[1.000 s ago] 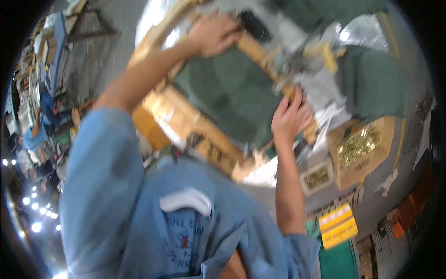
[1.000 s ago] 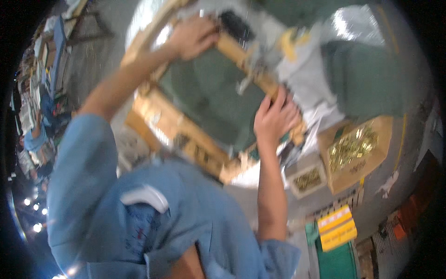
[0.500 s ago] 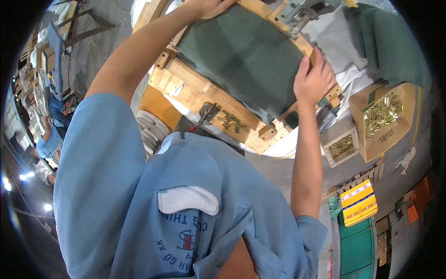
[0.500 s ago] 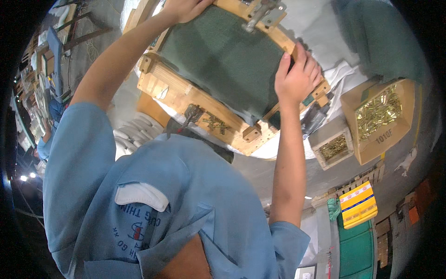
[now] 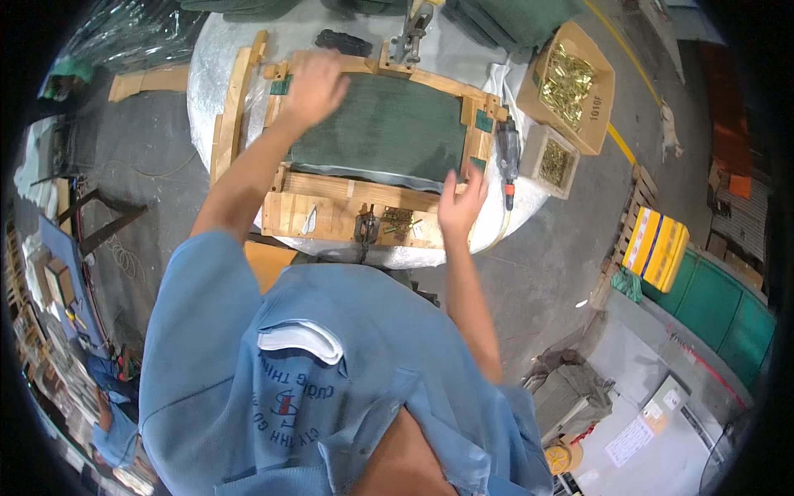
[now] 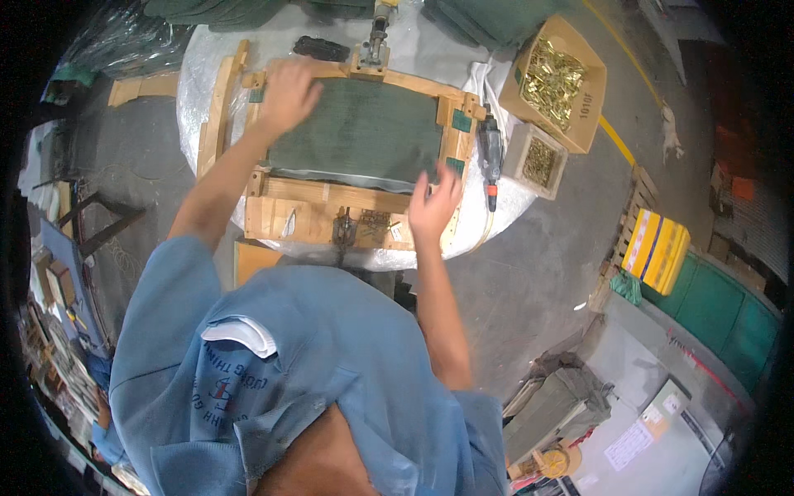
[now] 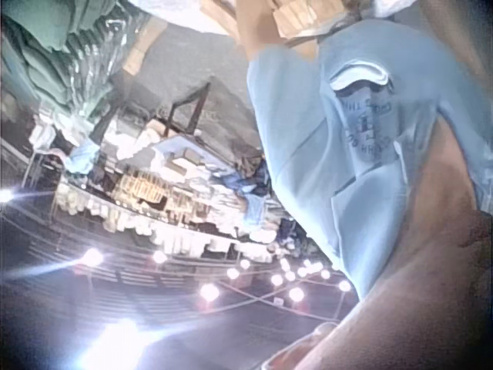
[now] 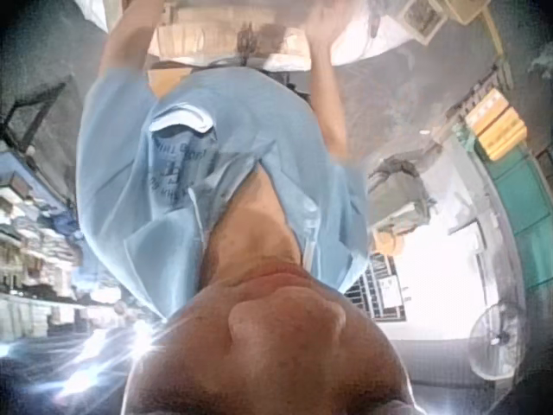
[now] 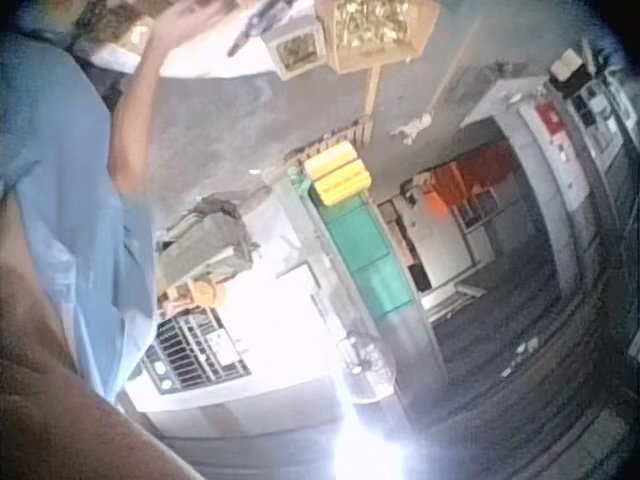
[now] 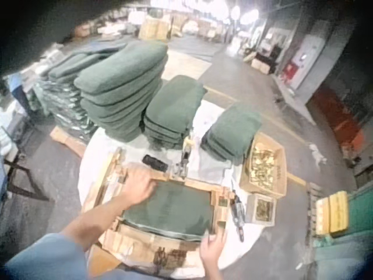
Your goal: The person places a green cushion into a wooden frame, secures it with a clamp, and uses a pneumatic drill to fasten staples. The person then removes the finished cushion and repeats the process with another cushion.
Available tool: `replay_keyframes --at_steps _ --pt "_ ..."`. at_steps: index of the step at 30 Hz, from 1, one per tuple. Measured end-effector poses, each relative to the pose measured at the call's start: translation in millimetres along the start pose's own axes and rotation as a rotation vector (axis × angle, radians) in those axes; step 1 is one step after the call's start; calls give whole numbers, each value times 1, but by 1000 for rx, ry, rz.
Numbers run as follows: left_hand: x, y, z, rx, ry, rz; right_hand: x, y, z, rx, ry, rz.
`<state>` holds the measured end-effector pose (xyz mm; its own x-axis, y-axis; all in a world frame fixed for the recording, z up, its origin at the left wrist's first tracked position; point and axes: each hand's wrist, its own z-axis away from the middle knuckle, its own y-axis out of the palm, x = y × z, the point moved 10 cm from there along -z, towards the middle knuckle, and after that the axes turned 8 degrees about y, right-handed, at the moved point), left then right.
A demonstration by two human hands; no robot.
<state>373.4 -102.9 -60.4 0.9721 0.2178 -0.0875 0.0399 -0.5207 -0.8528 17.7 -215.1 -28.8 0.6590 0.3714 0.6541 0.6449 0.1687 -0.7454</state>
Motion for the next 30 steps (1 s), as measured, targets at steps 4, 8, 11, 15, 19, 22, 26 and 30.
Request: replay_keyframes --at_steps 4,8,11,15,19,22,26,30 --pt "-163 -32 74 477 375 554 -98 4 186 228 632 72" --pt "-201 -54 126 405 428 454 -91 57 304 542 691 -220" --pt "-193 -45 133 400 320 346 -71 79 316 609 669 -277" --pt "-175 -10 143 633 314 274 -56 97 295 672 579 -55" --pt "-172 -28 130 593 366 347 -52 96 292 712 579 22" --pt "-174 -64 122 483 387 399 -58 95 310 660 595 -107" --pt "-180 -75 102 444 379 411 -63 95 310 669 543 -174" --pt "-181 -42 92 472 426 365 -62 98 303 698 534 -116"
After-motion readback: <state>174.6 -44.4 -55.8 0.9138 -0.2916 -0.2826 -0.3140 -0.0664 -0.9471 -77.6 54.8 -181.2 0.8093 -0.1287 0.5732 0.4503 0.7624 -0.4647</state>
